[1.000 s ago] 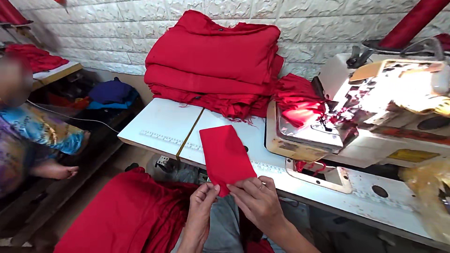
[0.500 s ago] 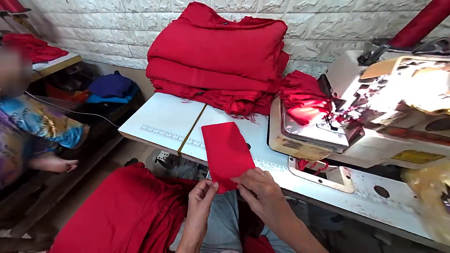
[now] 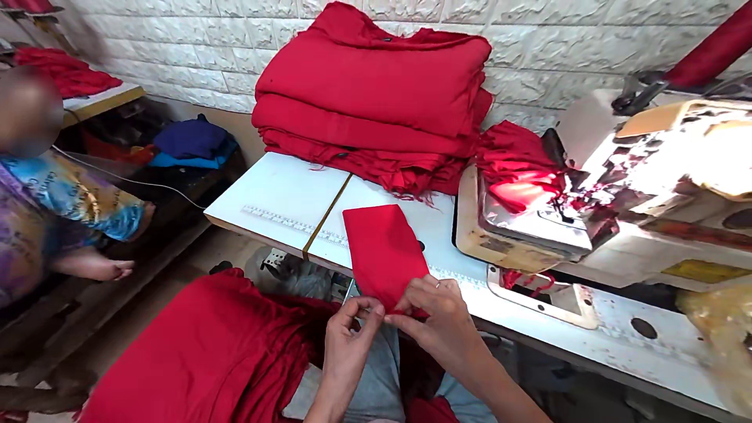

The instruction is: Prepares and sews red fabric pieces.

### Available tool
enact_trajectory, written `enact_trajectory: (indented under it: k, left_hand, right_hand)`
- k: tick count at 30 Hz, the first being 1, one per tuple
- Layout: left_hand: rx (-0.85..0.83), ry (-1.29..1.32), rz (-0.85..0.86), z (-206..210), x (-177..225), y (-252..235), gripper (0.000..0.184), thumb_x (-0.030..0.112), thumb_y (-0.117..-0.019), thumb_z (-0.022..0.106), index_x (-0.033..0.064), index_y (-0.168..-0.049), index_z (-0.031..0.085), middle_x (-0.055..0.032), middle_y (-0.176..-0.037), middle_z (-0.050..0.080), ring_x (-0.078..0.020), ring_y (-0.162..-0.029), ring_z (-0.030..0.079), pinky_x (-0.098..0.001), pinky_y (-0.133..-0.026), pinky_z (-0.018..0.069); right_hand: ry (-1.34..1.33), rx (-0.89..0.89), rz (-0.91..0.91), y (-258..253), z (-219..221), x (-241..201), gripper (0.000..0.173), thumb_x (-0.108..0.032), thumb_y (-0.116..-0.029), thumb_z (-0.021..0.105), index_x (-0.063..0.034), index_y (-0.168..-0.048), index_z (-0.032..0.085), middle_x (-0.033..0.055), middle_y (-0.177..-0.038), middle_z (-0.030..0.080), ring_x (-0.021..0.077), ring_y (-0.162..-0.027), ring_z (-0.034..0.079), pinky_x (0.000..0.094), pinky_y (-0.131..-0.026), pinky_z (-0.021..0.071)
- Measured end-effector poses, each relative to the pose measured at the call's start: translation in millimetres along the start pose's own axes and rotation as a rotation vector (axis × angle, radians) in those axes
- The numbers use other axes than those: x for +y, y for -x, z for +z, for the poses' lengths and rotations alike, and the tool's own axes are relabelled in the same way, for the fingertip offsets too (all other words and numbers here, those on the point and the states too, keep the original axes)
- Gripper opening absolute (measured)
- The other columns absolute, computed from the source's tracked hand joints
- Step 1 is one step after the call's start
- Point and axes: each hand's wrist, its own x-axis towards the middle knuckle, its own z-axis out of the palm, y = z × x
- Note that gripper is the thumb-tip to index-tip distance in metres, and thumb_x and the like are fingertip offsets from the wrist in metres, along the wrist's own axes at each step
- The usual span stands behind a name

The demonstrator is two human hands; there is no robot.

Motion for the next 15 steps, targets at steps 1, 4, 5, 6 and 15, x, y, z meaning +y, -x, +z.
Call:
enact_trajectory:
  k: [1, 4, 5, 6, 15]
  left_hand:
    - [0.007, 0.028, -0.002, 2.0, -0.1, -0.3, 0.014, 0.015, -0.0960, 0.063, 0.0053, -0.098, 0.073, 0.0027, -0.087, 0.070, -0.0025, -0.075, 0.063, -0.0185, -0.066, 0.0497]
    - [0.015, 0.083, 0.007, 3.1, 0.2, -1.3, 0.014, 0.009, -0.0970, 0.057, 0.0049, -0.093, 0.071, 0.0034, -0.081, 0.068, -0.0022, -0.072, 0.063, -0.0184, -0.066, 0.0515]
    - [0.002, 0.095, 0.016, 2.1, 0.6, -1.2, 0.017, 0.010, -0.0993, 0.055, 0.0049, -0.094, 0.070, 0.0038, -0.082, 0.068, -0.0025, -0.075, 0.063, -0.0196, -0.071, 0.0531]
    - [-0.011, 0.100, 0.016, 1.4, 1.3, -1.1, 0.019, 0.012, -0.1007, 0.054, 0.0048, -0.094, 0.070, 0.0038, -0.082, 0.067, -0.0029, -0.076, 0.064, -0.0204, -0.072, 0.0531]
    - [0.019, 0.155, 0.005, 4.7, -10.9, 0.4, 0.011, 0.007, -0.0994, 0.057, 0.0035, -0.097, 0.067, 0.0029, -0.083, 0.068, -0.0035, -0.077, 0.066, -0.0214, -0.074, 0.0558]
  right_hand:
    - [0.025, 0.005, -0.008, -0.3, 1.1, 0.0, 0.021, -0.031, -0.0757, 0.079, -0.0144, -0.071, 0.068, -0.0028, -0.072, 0.063, 0.0135, -0.071, 0.059, 0.0431, -0.082, 0.0398]
    - [0.076, -0.005, -0.031, -1.1, 1.5, 0.6, 0.026, -0.035, -0.0755, 0.080, -0.0144, -0.070, 0.066, -0.0020, -0.071, 0.062, 0.0148, -0.070, 0.059, 0.0436, -0.080, 0.0395]
    - [0.080, -0.016, -0.042, -1.4, 0.9, 1.1, 0.024, -0.035, -0.0763, 0.080, -0.0150, -0.072, 0.067, -0.0024, -0.072, 0.063, 0.0146, -0.071, 0.059, 0.0442, -0.081, 0.0398]
    - [0.077, -0.031, -0.054, -1.6, 0.0, 1.6, 0.019, -0.032, -0.0771, 0.079, -0.0158, -0.074, 0.069, -0.0029, -0.074, 0.065, 0.0144, -0.073, 0.061, 0.0450, -0.083, 0.0403]
    - [-0.174, -0.168, 0.155, -22.3, -34.3, -4.0, 0.016, -0.021, -0.0975, 0.062, -0.0091, -0.099, 0.073, -0.0004, -0.082, 0.066, 0.0050, -0.061, 0.057, 0.0226, -0.057, 0.0511]
